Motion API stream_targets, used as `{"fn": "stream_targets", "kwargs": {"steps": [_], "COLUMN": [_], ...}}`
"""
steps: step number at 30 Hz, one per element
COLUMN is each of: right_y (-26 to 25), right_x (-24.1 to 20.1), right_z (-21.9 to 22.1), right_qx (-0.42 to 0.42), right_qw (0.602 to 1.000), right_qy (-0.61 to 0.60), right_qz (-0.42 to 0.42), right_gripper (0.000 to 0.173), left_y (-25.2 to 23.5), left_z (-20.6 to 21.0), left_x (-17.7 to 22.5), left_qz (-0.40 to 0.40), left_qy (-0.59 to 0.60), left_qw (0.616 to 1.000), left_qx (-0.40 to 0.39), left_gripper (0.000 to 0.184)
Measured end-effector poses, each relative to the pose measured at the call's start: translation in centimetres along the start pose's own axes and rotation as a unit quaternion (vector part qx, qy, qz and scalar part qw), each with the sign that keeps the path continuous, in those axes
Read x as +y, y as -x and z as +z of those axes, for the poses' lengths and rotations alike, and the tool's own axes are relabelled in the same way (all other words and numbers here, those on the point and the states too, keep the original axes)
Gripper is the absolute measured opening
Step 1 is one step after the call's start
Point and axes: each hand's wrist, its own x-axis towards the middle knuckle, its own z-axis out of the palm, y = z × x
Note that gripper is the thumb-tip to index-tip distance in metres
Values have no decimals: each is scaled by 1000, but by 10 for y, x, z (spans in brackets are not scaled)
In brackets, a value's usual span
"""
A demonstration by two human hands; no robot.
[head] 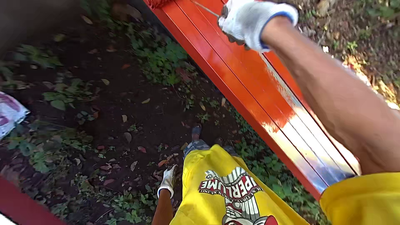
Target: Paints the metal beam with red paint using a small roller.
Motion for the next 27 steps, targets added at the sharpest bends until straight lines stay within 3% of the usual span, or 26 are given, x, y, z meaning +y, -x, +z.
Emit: {"fn": "stream_targets", "kwargs": {"steps": [6,7,8,11,13,16,21,24,27], "right_y": [153,186,216,292,336,394,448,448,425], "right_x": [137,183,238,238,263,306,331,341,358], "right_z": [24,39,65,61,69,88,92,79,68], "right_qx": [-31,2,104,-41,-69,-74,-101,-123,-85], "right_qw": [990,984,967,994,988,987,983,982,988], "right_qy": [135,157,164,70,57,58,52,-20,-18], "right_qz": [-20,-80,-167,71,124,134,142,145,128], "right_gripper": [34,39,41,46,48,54,58,55,52], "left_y": [-1,-3,-10,-22,-18,-12,1,8,29], "left_z": [8,8,7,5,2,8,45,71,89], "left_x": [11,12,11,18,30,39,17,-12,-32], "left_qz": [5,1,-1,3,4,18,20,40,21], "left_qy": [-120,-118,-114,-53,-31,-21,-52,-109,-142], "left_qw": [992,992,993,999,1000,1000,998,993,989], "left_qx": [-48,-41,-31,-12,-7,-2,1,-11,-22], "left_gripper": [42,43,43,42,41,40,41,48,47]}}
